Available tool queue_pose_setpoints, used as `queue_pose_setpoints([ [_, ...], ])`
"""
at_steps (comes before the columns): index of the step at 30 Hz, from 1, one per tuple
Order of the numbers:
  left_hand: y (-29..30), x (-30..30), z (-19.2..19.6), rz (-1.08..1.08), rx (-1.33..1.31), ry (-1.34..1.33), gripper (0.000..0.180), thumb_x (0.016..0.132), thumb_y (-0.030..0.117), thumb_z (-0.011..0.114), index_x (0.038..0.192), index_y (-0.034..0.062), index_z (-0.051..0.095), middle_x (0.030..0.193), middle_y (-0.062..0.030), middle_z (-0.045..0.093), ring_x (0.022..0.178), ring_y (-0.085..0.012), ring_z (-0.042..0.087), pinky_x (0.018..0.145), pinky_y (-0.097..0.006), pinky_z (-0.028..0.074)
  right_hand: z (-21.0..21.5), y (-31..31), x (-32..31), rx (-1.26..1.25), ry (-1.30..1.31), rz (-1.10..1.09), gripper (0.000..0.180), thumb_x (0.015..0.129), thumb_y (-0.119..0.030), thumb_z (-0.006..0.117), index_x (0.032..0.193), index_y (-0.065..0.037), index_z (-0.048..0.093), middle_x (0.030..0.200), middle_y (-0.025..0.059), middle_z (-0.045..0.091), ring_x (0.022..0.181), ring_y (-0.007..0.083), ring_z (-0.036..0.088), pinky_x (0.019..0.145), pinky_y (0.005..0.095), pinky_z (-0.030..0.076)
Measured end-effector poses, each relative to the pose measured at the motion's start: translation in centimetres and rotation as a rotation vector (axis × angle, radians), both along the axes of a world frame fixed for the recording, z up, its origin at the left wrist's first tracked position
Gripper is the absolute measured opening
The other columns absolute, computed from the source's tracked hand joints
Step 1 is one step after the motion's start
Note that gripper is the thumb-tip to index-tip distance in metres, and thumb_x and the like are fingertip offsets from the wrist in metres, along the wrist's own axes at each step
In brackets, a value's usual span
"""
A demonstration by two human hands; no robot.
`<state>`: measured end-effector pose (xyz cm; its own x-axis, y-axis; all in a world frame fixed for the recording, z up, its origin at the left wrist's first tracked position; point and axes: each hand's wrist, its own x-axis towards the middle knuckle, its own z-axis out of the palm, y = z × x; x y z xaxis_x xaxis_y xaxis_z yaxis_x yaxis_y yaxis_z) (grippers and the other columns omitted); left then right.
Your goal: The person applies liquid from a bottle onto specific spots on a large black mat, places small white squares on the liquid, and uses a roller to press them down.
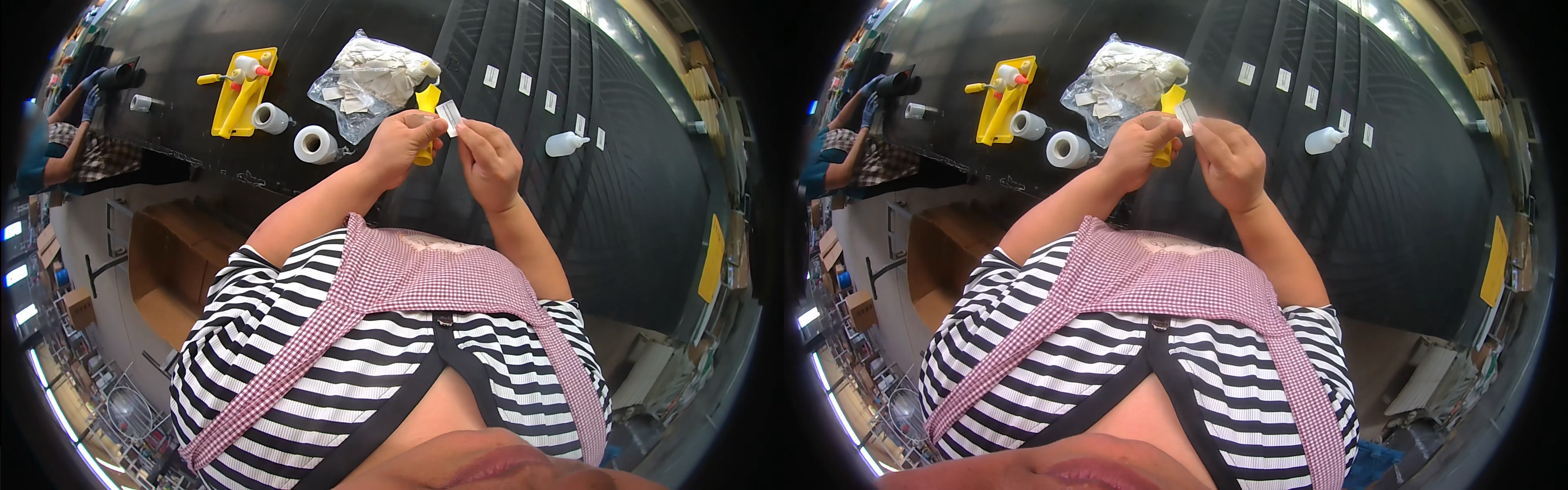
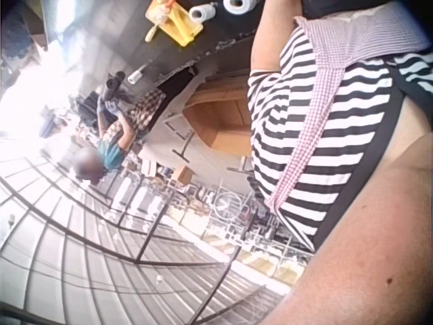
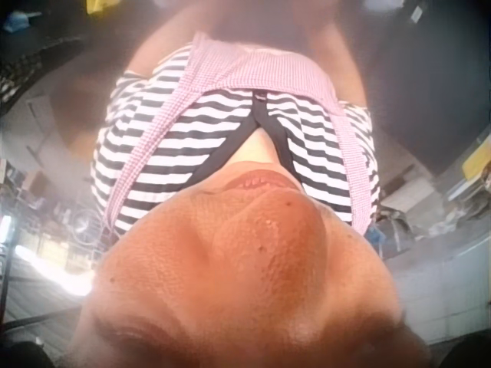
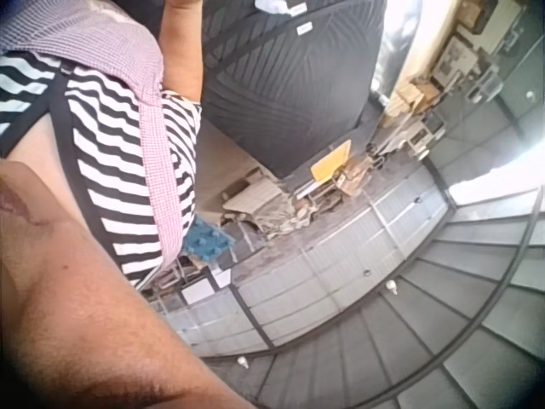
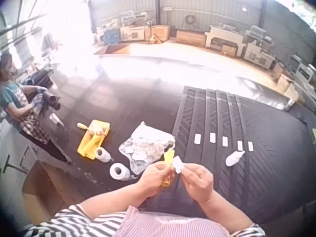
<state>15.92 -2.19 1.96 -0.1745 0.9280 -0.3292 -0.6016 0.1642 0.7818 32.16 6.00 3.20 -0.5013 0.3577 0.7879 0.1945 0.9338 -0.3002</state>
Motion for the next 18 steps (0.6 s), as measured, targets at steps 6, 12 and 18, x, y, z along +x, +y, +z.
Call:
queue_pose_setpoints([
  [6, 0.4, -0.8, -0.4, -0.049, -0.026, 0.274, 0.022, 0.093, 0.021, 0.075, 0.095, -0.0010, 0.070, 0.081, -0.0050, 0.064, 0.074, -0.0120, 0.061, 0.068, -0.026, 0.049, -0.7, 0.0, 0.0, -0.674, 0.140, 0.040, 0.026, 0.088, 0.001, 0.069, 0.114, -0.003, 0.070, 0.098, 0.0078, 0.073, 0.086, 0.0176, 0.070, 0.078, 0.0275, 0.056],
  [12, 0.3, -1.1, -0.5, -0.174, -0.056, 0.424, 0.017, 0.092, 0.014, 0.075, 0.098, -0.0021, 0.071, 0.085, -0.0050, 0.068, 0.074, -0.0114, 0.062, 0.068, -0.024, 0.049, 0.6, 3.7, -0.4, -1.228, -0.210, 0.208, 0.016, 0.091, -0.006, 0.069, 0.107, -0.001, 0.071, 0.093, 0.0029, 0.071, 0.085, 0.0096, 0.065, 0.080, 0.0246, 0.053],
  [18, -0.5, -1.5, -3.5, -0.083, -0.091, 0.348, 0.017, 0.092, 0.010, 0.072, 0.105, -0.0014, 0.072, 0.088, -0.0052, 0.070, 0.074, -0.0118, 0.064, 0.070, -0.024, 0.051, -2.7, 8.4, -1.5, -1.356, -0.087, 0.095, 0.008, 0.083, -0.006, 0.072, 0.090, -0.002, 0.072, 0.081, 0.0020, 0.070, 0.071, 0.0105, 0.062, 0.067, 0.0263, 0.050],
])
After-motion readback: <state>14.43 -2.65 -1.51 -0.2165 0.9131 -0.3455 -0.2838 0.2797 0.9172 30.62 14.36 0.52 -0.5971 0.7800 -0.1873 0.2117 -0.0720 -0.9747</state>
